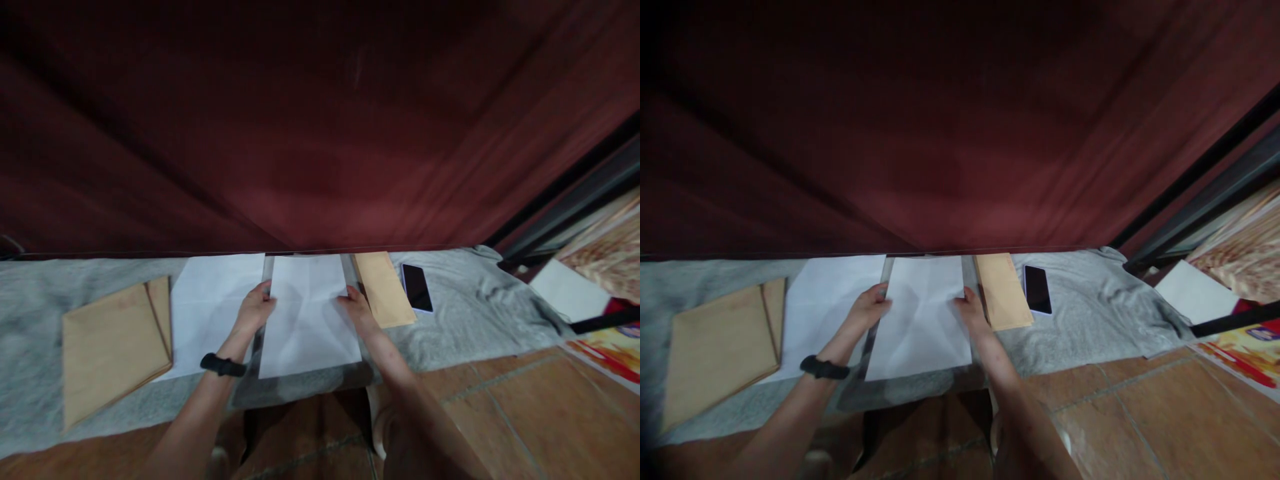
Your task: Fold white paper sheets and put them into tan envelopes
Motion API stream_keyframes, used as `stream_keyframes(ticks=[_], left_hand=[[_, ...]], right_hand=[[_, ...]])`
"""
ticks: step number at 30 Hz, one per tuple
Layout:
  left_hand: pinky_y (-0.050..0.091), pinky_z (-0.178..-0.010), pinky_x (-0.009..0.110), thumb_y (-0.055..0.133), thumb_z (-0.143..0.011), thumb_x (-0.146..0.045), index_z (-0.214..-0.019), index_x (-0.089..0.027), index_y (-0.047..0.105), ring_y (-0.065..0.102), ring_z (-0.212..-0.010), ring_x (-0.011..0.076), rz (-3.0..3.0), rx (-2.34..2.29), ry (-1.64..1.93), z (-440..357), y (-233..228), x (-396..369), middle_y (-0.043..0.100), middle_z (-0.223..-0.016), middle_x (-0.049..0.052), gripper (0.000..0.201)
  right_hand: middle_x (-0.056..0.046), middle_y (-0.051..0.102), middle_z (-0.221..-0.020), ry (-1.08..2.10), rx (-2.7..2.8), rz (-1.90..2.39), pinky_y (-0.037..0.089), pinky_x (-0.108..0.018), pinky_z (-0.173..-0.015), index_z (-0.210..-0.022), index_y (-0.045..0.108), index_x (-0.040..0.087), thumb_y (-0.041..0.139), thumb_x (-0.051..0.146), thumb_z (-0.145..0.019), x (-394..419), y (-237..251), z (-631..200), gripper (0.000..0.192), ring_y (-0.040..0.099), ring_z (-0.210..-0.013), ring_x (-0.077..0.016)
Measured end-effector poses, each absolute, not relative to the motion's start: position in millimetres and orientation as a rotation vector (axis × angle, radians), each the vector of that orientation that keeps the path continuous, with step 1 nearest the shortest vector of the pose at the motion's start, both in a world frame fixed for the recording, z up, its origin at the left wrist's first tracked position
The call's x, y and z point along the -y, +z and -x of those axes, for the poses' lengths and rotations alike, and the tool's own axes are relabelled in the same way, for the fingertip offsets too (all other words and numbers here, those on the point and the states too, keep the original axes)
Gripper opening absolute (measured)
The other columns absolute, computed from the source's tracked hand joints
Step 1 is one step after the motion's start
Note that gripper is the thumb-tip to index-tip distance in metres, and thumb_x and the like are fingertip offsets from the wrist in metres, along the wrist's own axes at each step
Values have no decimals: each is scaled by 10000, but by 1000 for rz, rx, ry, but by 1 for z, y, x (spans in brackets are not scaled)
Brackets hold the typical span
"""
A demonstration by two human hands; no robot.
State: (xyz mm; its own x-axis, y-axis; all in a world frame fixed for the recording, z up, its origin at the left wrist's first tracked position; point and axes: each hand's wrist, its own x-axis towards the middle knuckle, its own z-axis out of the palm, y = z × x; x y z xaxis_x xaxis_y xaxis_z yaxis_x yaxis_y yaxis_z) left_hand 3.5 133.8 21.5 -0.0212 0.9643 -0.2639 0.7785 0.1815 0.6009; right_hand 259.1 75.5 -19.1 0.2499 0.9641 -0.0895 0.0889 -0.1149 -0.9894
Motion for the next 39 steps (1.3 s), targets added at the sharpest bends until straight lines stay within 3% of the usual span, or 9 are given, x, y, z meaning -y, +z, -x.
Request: stream_keyframes(ticks=[4,9,15,33,39], left_hand=[[481,-603,248,529,-801,-148,-1388,-160,574,657,-654,166,-1648,-1805,434,-6,20,-131,681,-738,-22,588],[503,-670,249,553,-803,-168,-1395,-175,574,680,-735,178,-1714,-1834,379,-6,17,-131,702,-795,-9,592],[504,-742,260,539,-840,-178,-1385,-203,586,695,-809,191,-1803,-1887,279,-10,25,-127,734,-856,9,548],[505,-836,314,505,-895,-194,-1420,-234,542,709,-959,237,-1844,-1957,226,-17,27,-121,753,-995,35,527],[512,-885,355,491,-931,-223,-1516,-225,425,702,-1032,269,-1883,-2023,131,-22,34,-114,741,-1108,81,589]], right_hand=[[-13,714,-831,950,1060,1619,541,-268,-687,-1016,675,193,611,275,-752,-80,-25,-268,284,675,-784,-195],[-31,723,-911,830,1126,1789,546,-291,-782,-1201,647,183,581,174,-772,-74,-27,-271,433,698,-857,-204],[-74,755,-1081,565,1426,2005,547,-285,-851,-1340,586,214,534,155,-903,-62,-19,-267,443,724,-963,-214],[-81,757,-975,508,1488,2060,543,-291,-793,-1407,525,187,522,202,-950,-57,-15,-270,458,738,-912,-234],[-114,696,-1222,352,1583,2071,537,-311,-915,-1417,516,189,506,171,-949,-53,-10,-266,469,694,-1078,-231]])
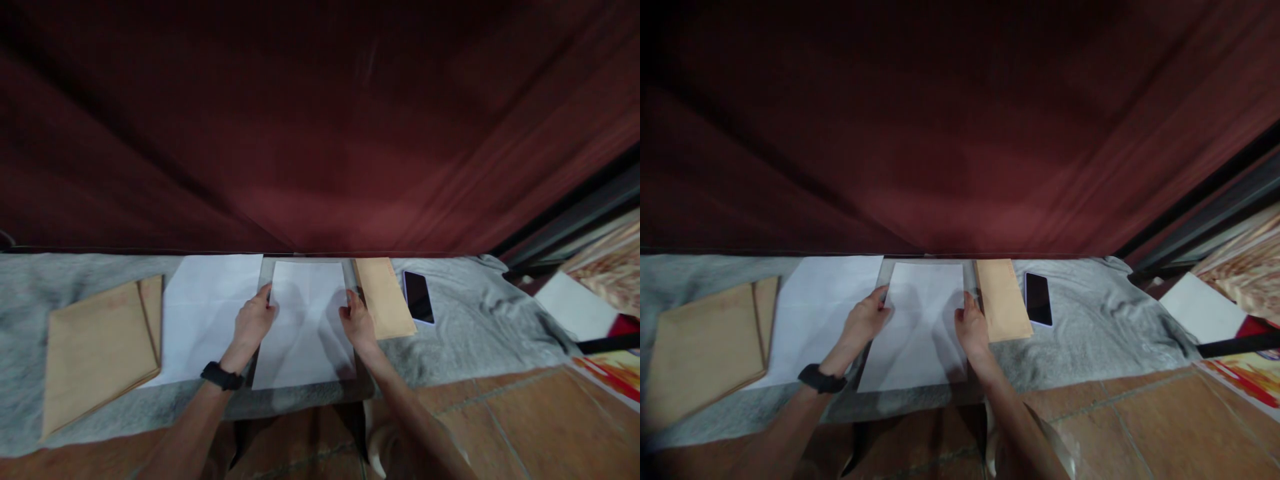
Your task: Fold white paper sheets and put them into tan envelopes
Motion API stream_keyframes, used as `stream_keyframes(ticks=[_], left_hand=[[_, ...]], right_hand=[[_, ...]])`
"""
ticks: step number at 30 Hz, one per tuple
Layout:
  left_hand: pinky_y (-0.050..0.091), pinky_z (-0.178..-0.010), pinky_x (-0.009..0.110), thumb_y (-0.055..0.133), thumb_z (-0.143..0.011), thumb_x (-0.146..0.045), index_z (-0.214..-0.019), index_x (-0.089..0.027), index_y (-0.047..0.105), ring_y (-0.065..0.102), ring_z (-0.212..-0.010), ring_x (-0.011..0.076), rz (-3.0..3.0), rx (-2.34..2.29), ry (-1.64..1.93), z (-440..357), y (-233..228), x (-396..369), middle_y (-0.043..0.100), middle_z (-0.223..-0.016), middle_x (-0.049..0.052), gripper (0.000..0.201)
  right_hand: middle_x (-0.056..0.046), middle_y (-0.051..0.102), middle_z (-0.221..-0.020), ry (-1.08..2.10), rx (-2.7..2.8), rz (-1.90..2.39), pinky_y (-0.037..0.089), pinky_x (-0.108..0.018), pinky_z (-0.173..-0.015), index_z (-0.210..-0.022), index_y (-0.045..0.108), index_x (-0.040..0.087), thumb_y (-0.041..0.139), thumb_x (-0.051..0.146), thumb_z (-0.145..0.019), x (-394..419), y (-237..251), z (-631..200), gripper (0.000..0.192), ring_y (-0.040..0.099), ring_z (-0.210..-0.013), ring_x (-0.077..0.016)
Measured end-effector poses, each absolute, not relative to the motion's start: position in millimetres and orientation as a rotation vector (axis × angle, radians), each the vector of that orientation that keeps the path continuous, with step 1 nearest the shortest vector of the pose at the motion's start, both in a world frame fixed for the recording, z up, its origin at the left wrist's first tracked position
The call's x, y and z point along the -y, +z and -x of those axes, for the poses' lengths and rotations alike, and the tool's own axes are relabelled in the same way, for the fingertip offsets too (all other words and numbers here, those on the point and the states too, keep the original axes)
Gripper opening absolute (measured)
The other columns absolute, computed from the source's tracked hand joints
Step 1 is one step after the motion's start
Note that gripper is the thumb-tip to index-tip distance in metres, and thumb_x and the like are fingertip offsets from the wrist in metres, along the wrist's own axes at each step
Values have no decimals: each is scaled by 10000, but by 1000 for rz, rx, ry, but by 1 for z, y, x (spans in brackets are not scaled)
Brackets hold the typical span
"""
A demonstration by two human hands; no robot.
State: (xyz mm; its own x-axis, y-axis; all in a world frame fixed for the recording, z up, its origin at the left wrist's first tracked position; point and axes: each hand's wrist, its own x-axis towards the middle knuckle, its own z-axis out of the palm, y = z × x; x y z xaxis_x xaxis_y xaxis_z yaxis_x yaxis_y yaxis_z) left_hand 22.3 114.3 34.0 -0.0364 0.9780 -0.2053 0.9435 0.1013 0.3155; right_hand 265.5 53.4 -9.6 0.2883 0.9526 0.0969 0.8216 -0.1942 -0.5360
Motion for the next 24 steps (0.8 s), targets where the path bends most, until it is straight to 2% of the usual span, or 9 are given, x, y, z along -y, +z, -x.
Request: stream_keyframes(ticks=[3,5,7,10,12,15,24], left_hand=[[529,-900,402,466,-946,-228,-1510,-194,441,694,-1059,303,-1992,-2123,148,-28,40,-106,699,-1195,141,565],[514,-972,424,432,-961,-219,-1473,-148,491,660,-1151,319,-2142,-2137,231,-36,39,-101,651,-1292,185,520],[456,-1085,436,398,-980,-215,-1454,-116,517,572,-1307,327,-2320,-2014,343,-47,30,-95,568,-1439,207,498],[357,-1194,468,370,-1003,-225,-1489,-133,489,374,-1499,309,-2530,-1654,446,-65,5,-85,417,-1612,165,509],[334,-1211,489,348,-1009,-221,-1531,-135,436,323,-1529,296,-2625,-1468,444,-75,-12,-78,395,-1634,137,536],[278,-1242,506,319,-1007,-203,-1551,-117,405,301,-1542,282,-2691,-1451,412,-80,-28,-71,393,-1635,137,558],[206,-1275,502,369,-1033,-441,-1556,-115,408,255,-1558,292,-2589,-1701,296,-54,-25,-71,329,-1653,168,618]], right_hand=[[-165,642,-1310,214,1664,2060,519,-379,-1004,-1432,513,143,478,176,-966,-50,-8,-264,469,629,-1206,-270],[-185,603,-1379,141,1745,2007,489,-422,-1066,-1431,526,122,456,170,-979,-47,-9,-262,460,569,-1296,-288],[-178,551,-1470,102,1832,1910,453,-442,-1119,-1435,534,117,425,167,-998,-45,-12,-258,453,502,-1379,-283],[-133,489,-1560,106,1952,1766,408,-428,-1174,-1472,518,130,382,193,-1037,-43,-18,-246,460,421,-1463,-247],[-114,467,-1585,116,2037,1716,368,-416,-1209,-1504,493,128,363,219,-1056,-42,-23,-238,475,390,-1490,-226],[-105,450,-1598,105,2128,1728,319,-414,-1239,-1519,480,121,360,258,-1071,-40,-30,-233,484,373,-1504,-217],[-95,367,-1641,-57,2165,1808,284,-446,-1245,-1562,421,160,402,376,-1083,-32,-39,-255,527,351,-1517,-248]])
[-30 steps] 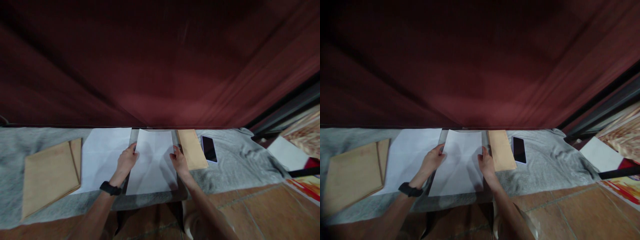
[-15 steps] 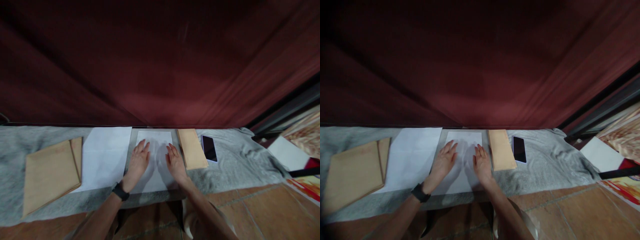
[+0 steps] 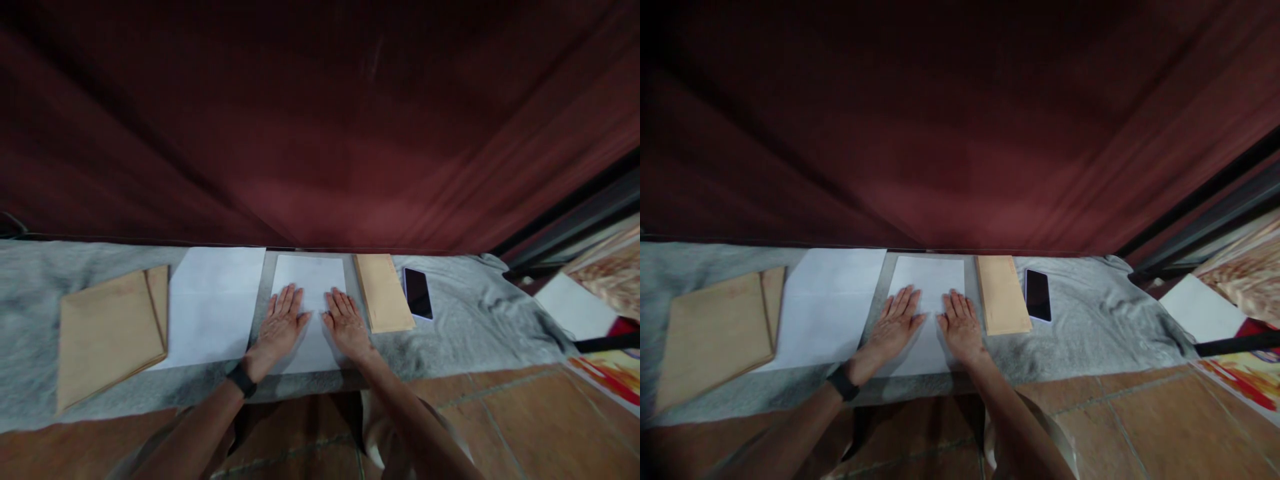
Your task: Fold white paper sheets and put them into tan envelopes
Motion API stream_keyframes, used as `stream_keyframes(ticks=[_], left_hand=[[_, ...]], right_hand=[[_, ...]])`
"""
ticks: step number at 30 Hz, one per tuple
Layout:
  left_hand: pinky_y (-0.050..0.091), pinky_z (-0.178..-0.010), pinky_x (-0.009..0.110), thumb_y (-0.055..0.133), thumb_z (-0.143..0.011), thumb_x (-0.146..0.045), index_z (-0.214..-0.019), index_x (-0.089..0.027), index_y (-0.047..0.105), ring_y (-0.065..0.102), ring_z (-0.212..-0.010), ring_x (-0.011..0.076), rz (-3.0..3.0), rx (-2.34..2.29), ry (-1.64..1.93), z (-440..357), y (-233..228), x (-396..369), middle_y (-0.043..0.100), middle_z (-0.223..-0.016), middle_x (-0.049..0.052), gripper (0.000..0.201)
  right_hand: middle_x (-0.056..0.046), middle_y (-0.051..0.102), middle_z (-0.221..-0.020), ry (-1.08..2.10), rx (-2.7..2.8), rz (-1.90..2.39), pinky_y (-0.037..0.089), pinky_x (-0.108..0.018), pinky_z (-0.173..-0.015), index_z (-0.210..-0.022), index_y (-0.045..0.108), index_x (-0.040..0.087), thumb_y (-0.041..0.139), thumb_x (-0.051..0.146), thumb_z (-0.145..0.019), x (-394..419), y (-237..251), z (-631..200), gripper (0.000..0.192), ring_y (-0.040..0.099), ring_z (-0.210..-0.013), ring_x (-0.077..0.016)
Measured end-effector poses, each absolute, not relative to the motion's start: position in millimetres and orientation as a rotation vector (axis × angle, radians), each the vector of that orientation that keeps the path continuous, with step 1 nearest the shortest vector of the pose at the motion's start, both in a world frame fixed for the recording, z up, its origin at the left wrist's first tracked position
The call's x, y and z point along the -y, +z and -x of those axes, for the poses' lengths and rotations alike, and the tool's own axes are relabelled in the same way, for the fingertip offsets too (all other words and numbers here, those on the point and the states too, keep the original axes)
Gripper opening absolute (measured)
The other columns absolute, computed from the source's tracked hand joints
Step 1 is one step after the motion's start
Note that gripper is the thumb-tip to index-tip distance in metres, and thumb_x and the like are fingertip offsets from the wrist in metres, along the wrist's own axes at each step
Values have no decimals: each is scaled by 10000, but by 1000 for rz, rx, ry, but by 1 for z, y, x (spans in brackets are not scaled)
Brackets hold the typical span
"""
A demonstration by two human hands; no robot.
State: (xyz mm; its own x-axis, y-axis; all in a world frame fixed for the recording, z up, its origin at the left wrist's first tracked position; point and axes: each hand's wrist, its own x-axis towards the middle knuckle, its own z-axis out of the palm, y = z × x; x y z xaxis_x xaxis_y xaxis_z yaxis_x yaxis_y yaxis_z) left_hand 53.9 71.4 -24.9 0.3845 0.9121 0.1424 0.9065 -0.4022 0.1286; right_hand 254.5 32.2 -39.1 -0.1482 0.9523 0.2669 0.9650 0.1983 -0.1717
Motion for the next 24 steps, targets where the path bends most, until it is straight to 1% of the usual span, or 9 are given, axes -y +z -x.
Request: stream_keyframes(ticks=[5,8,11,14,16,20,22,24], left_hand=[[244,-1264,482,385,-1018,-519,-1562,-45,364,282,-1545,311,-2521,-1783,261,-40,-25,-67,310,-1645,220,722],[236,-1260,508,408,-1007,-535,-1555,-31,369,271,-1546,336,-2511,-1781,249,-33,-21,-58,298,-1643,242,745],[138,-1270,574,499,-958,-599,-1564,-117,385,182,-1572,345,-2608,-1525,228,-31,-14,-43,267,-1671,200,783],[65,-1261,618,574,-905,-633,-1590,-202,339,152,-1582,332,-2638,-1197,120,-33,-5,-29,241,-1690,160,842],[59,-1254,634,596,-896,-605,-1595,-214,323,156,-1582,327,-2606,-1116,43,-35,3,-24,227,-1693,163,845],[59,-1255,629,627,-882,-490,-1580,-223,355,155,-1585,303,-2540,-1088,-52,-35,17,-20,214,-1698,153,795],[57,-1257,626,647,-859,-495,-1578,-252,360,159,-1585,295,-2515,-1041,-77,-32,21,-21,221,-1700,131,811],[85,-1253,633,646,-860,-522,-1583,-263,353,175,-1581,302,-2488,-1083,-84,-29,23,-25,238,-1697,123,822]], right_hand=[[-110,386,-1631,-101,2158,1845,306,-445,-1235,-1565,413,137,412,380,-1077,-26,-43,-263,546,366,-1508,-264],[-107,393,-1627,-113,2162,1836,320,-445,-1231,-1576,394,148,411,379,-1073,-25,-45,-267,554,377,-1503,-259],[-102,389,-1630,-120,2171,1832,328,-447,-1229,-1575,395,153,407,376,-1071,-25,-45,-268,551,373,-1506,-259],[-107,390,-1629,-119,2182,1833,331,-448,-1228,-1565,409,136,409,371,-1070,-25,-45,-269,548,368,-1508,-265],[-109,403,-1622,-116,2182,1833,337,-447,-1224,-1561,414,135,413,377,-1069,-26,-44,-269,549,377,-1503,-266],[-116,419,-1612,-111,2186,1824,354,-457,-1214,-1559,419,138,419,385,-1066,-27,-43,-270,552,390,-1496,-268],[-119,415,-1614,-110,2192,1818,358,-460,-1212,-1557,423,136,419,383,-1064,-27,-43,-270,552,387,-1497,-270],[-121,415,-1614,-113,2192,1819,359,-458,-1211,-1555,426,135,416,388,-1063,-27,-44,-270,554,384,-1499,-271]])
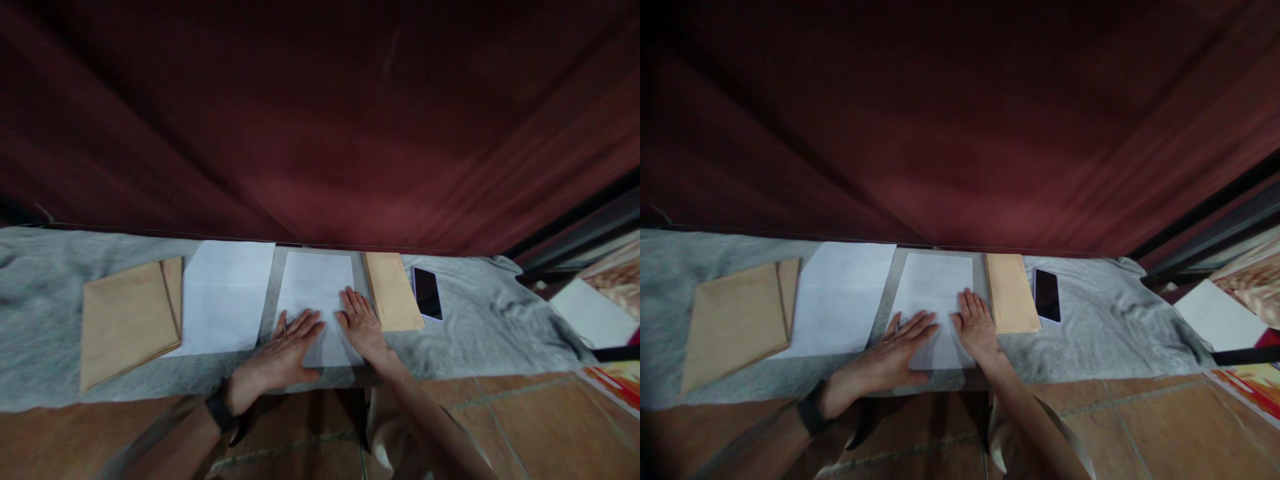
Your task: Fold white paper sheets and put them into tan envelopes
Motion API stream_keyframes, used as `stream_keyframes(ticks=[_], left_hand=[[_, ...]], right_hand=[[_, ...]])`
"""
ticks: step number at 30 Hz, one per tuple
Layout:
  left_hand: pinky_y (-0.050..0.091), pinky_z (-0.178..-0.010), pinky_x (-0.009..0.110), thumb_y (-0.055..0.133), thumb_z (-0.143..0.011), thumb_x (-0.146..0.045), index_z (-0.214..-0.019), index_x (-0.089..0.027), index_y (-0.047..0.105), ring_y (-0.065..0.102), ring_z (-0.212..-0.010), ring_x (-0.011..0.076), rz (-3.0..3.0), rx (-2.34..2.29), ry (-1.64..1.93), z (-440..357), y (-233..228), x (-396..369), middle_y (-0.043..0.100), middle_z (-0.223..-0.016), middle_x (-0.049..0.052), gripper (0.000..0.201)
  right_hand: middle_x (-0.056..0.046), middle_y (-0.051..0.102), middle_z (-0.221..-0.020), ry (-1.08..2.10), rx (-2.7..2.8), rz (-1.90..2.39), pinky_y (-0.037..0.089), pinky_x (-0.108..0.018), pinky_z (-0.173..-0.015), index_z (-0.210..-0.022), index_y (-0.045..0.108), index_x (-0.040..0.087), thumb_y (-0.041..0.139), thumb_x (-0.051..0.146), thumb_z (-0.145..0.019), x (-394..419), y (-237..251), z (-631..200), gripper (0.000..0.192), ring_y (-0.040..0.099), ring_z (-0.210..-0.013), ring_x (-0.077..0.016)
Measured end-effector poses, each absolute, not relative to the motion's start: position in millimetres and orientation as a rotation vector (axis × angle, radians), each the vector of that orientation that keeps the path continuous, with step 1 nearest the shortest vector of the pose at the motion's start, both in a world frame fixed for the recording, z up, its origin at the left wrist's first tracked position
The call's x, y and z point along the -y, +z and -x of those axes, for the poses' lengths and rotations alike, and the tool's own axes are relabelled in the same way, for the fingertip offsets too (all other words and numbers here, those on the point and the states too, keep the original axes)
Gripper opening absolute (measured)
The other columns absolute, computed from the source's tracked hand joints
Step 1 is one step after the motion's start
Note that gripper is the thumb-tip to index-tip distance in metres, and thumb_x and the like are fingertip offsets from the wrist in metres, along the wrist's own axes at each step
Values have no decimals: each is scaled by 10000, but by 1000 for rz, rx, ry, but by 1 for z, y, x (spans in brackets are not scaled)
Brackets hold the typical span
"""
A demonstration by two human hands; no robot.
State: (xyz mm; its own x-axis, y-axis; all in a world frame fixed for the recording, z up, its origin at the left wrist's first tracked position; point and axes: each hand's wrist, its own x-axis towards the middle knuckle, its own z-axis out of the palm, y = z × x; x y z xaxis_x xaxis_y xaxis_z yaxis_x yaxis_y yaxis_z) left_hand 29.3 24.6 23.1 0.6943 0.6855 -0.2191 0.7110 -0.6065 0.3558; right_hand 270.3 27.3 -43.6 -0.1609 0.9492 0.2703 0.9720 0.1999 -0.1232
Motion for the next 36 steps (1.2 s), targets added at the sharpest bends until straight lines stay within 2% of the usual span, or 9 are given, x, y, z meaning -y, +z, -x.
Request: stream_keyframes(ticks=[4,7,16,19,22,24,31,33,36], left_hand=[[221,-1196,686,479,-981,-372,-1585,-171,356,225,-1560,363,-2380,-1754,-49,-20,25,-42,284,-1671,190,649],[390,-1104,657,435,-978,-278,-1559,-80,384,331,-1503,417,-2252,-2134,-83,-10,26,-55,351,-1623,262,616],[593,-779,454,394,-893,-143,-1377,-2,563,643,-1156,390,-2308,-2236,-54,3,33,-61,612,-1335,308,532],[578,-772,435,346,-940,-186,-1170,-34,689,708,-996,356,-2223,-2209,-105,12,42,-68,716,-1101,268,440],[558,-818,453,307,-1010,-327,-1054,-64,726,732,-918,351,-2076,-2266,-130,27,50,-76,747,-964,236,496],[553,-831,434,318,-1022,-406,-1077,-97,729,735,-939,343,-2024,-2297,-108,36,51,-80,757,-978,209,517],[557,-864,386,377,-1011,-386,-1140,-155,705,726,-1018,298,-2031,-2263,-23,44,50,-81,748,-1110,149,422],[561,-877,400,390,-1011,-427,-1158,-160,701,725,-1014,301,-2020,-2264,-23,40,50,-80,750,-1107,146,435],[509,-1022,468,450,-994,-404,-1278,-123,654,659,-1184,339,-2189,-2192,130,29,46,-76,679,-1302,199,448]], right_hand=[[-117,423,-1611,-122,2185,1820,350,-456,-1211,-1554,427,136,399,397,-1065,-27,-45,-270,555,382,-1499,-274],[-120,418,-1613,-121,2181,1824,344,-462,-1212,-1558,421,139,396,393,-1063,-28,-46,-270,557,382,-1498,-274],[-137,411,-1614,-89,2188,1852,335,-489,-1213,-1556,427,130,403,385,-1061,-27,-42,-267,557,379,-1498,-287],[-137,407,-1616,-92,2194,1854,338,-480,-1212,-1548,436,118,401,388,-1062,-27,-42,-267,557,392,-1490,-288],[-136,406,-1617,-101,2199,1855,336,-468,-1212,-1541,445,109,407,381,-1060,-28,-41,-267,553,395,-1487,-289],[-137,409,-1616,-107,2201,1853,332,-468,-1214,-1543,441,109,411,371,-1059,-27,-42,-267,551,392,-1489,-286],[-144,416,-1611,-122,2193,1854,320,-472,-1220,-1539,445,103,423,360,-1056,-27,-42,-265,547,396,-1487,-289],[-140,420,-1609,-115,2192,1850,321,-476,-1221,-1546,439,117,422,370,-1056,-27,-42,-265,552,394,-1489,-285],[-137,420,-1609,-106,2196,1863,319,-472,-1224,-1547,439,116,416,373,-1058,-27,-41,-265,553,383,-1497,-284]])
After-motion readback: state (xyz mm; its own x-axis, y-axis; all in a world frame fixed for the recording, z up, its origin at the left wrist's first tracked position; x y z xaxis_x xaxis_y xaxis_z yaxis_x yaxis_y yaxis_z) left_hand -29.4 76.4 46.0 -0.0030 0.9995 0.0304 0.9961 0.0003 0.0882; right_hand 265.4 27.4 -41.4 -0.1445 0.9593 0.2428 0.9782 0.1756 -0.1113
